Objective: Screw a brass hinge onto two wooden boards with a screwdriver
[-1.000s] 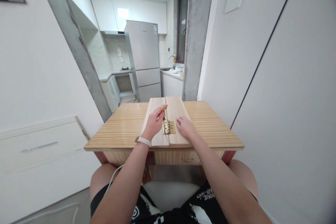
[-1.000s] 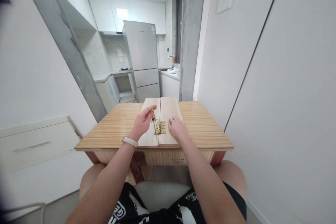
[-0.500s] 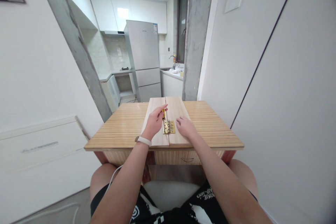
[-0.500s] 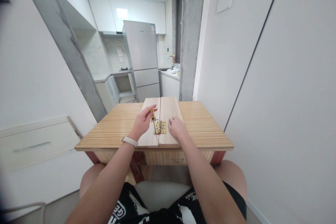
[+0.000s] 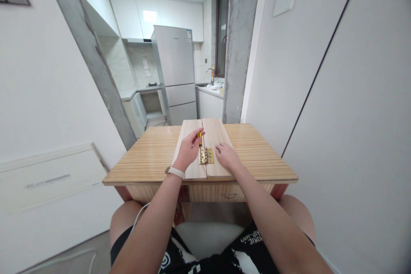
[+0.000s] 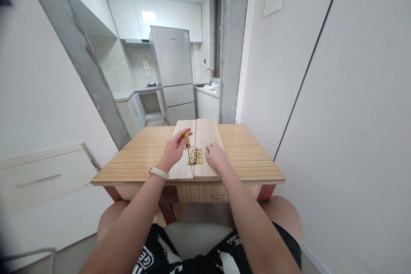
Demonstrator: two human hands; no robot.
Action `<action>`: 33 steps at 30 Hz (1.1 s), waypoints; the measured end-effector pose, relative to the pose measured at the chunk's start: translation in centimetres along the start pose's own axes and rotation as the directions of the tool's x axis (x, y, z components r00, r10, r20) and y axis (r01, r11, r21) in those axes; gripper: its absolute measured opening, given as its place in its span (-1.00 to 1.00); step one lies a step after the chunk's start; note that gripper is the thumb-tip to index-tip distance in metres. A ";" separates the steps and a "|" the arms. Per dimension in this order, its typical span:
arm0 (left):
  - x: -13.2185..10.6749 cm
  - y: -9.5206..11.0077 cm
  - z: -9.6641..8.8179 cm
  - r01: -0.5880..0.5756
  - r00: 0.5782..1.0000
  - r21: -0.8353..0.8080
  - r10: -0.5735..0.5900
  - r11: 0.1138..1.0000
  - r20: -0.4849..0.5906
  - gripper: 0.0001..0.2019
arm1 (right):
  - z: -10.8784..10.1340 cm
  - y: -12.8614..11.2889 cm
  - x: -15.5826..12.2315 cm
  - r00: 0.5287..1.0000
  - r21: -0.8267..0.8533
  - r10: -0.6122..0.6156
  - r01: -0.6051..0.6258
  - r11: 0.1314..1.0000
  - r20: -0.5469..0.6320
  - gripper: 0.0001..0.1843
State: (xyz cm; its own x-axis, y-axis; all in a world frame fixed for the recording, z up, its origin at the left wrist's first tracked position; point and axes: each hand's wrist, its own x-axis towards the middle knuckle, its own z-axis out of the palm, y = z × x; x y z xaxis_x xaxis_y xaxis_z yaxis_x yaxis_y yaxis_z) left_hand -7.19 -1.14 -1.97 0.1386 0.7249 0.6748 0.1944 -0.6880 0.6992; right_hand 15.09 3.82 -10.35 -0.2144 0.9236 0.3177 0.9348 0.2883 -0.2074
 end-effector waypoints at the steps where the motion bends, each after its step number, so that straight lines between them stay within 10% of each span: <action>1: 0.0 0.0 0.0 0.005 1.000 0.008 -0.005 1.000 -0.007 -0.62 | 0.0 0.0 0.0 1.000 0.000 0.002 -0.002 1.000 0.003 -0.60; 33: 0.0 0.7 -0.3 -0.025 1.000 0.082 0.026 0.996 -0.018 -0.59 | -0.3 -0.1 -0.1 1.000 0.010 -0.005 0.005 1.000 0.003 -0.58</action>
State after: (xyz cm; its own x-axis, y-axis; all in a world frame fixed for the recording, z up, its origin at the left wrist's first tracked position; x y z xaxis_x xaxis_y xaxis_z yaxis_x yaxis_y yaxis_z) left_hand -7.31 -1.66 -1.43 0.1262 0.7060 0.6969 0.2699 -0.7004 0.6607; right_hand 15.06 3.64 -10.06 -0.2198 0.9231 0.3157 0.9310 0.2952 -0.2150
